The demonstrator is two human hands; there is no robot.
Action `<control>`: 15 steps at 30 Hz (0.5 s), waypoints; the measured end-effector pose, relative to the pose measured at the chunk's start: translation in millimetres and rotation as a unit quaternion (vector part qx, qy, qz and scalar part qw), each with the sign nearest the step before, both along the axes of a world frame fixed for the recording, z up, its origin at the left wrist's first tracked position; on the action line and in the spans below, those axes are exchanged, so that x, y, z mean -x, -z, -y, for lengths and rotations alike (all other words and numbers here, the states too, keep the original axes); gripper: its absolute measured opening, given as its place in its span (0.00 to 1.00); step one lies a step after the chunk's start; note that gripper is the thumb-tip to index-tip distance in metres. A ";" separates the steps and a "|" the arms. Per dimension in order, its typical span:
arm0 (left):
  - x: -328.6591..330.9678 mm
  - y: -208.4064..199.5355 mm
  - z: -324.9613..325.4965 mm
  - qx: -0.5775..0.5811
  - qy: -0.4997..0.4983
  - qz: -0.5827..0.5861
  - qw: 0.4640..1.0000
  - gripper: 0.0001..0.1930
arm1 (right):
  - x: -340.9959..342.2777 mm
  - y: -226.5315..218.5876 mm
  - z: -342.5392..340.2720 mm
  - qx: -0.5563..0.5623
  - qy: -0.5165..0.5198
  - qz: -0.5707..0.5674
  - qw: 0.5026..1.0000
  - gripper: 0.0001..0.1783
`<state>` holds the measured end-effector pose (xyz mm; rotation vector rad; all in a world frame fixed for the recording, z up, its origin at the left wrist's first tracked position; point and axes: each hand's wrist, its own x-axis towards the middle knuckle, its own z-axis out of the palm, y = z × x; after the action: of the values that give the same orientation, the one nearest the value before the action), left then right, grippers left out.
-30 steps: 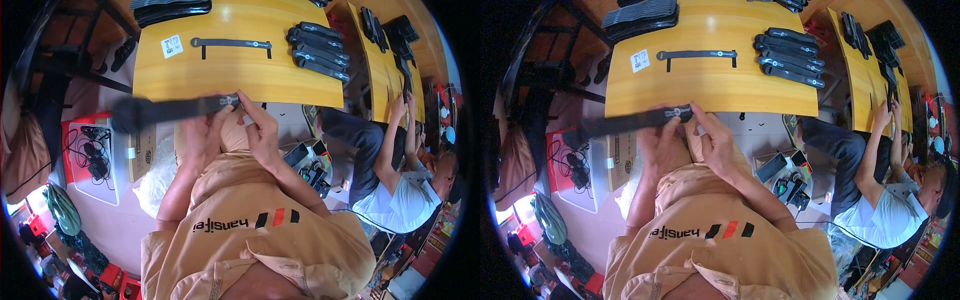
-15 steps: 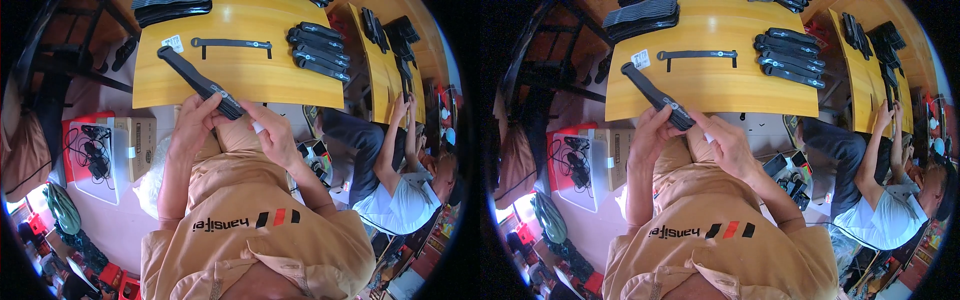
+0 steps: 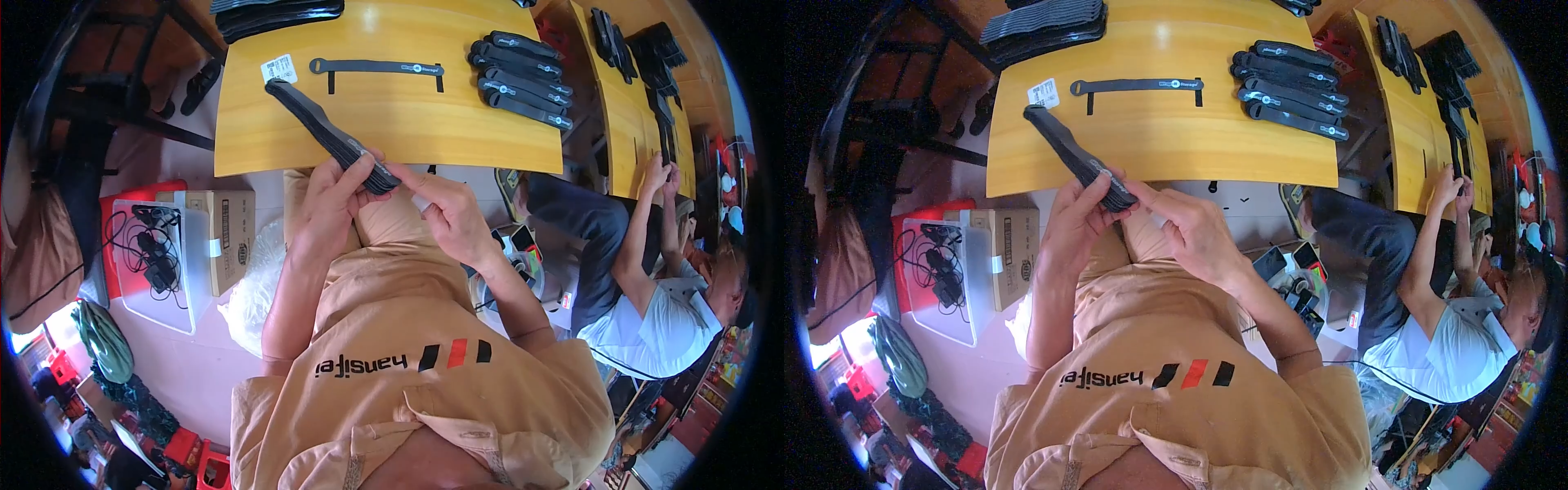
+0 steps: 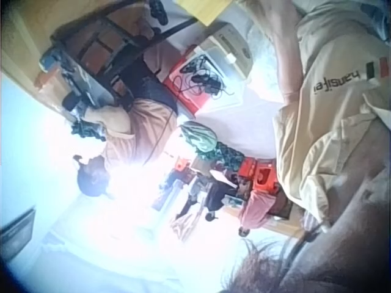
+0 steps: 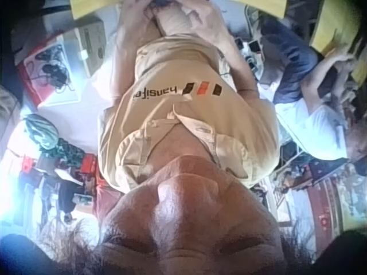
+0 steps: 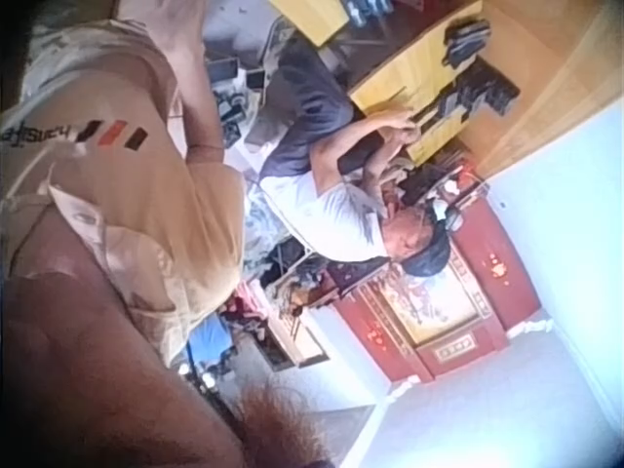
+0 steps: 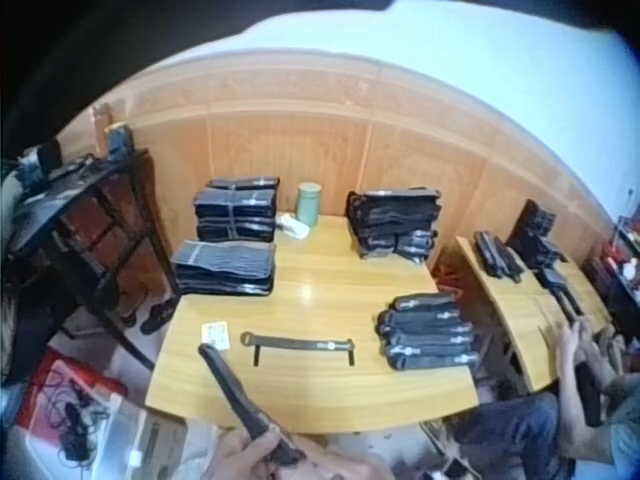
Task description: Assembling and inspecting fabric straps and radiator-like components on a workbench in a factory setting.
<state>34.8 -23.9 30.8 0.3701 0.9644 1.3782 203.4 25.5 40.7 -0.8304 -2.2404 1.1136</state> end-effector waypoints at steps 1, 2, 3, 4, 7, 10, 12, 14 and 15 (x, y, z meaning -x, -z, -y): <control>0.5 0.8 -0.1 -0.004 0.009 -0.004 1.000 0.14 | -1.8 6.0 -1.5 0.007 -0.013 -0.032 0.999 0.32; 4.1 2.8 -0.4 -0.003 0.010 -0.004 1.000 0.14 | -3.6 8.7 -3.9 0.014 -0.026 -0.063 0.998 0.32; 10.5 5.7 -1.3 -0.003 0.064 0.013 0.998 0.14 | -8.9 6.4 -9.6 0.014 -0.026 -0.063 0.998 0.32; 14.2 8.1 -1.0 -0.002 0.117 0.030 0.993 0.14 | -14.4 -1.4 -16.3 0.268 -0.054 -0.066 0.960 0.29; 14.8 10.4 -1.5 0.028 0.121 0.030 0.992 0.14 | -15.5 -11.7 -19.9 0.571 -0.065 -0.076 0.815 0.23; 10.6 14.9 -3.3 0.044 0.086 0.051 0.994 0.12 | -9.0 -8.0 -15.5 0.556 -0.046 -0.050 0.828 0.23; 8.3 16.9 -4.2 0.048 0.069 0.045 0.995 0.12 | -1.4 0.7 -3.6 0.129 -0.002 -0.023 0.991 0.27; 7.1 15.4 -4.6 0.050 0.051 0.040 0.997 0.11 | -4.6 7.8 -2.3 0.037 -0.022 -0.004 0.999 0.31; 6.6 12.1 -4.7 0.058 0.056 0.038 0.996 0.11 | -6.6 9.1 -2.2 -0.055 -0.042 0.014 0.997 0.35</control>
<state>28.2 -19.2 18.7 0.2779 0.9424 1.2210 210.1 27.7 31.5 -0.7172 -2.3565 1.0105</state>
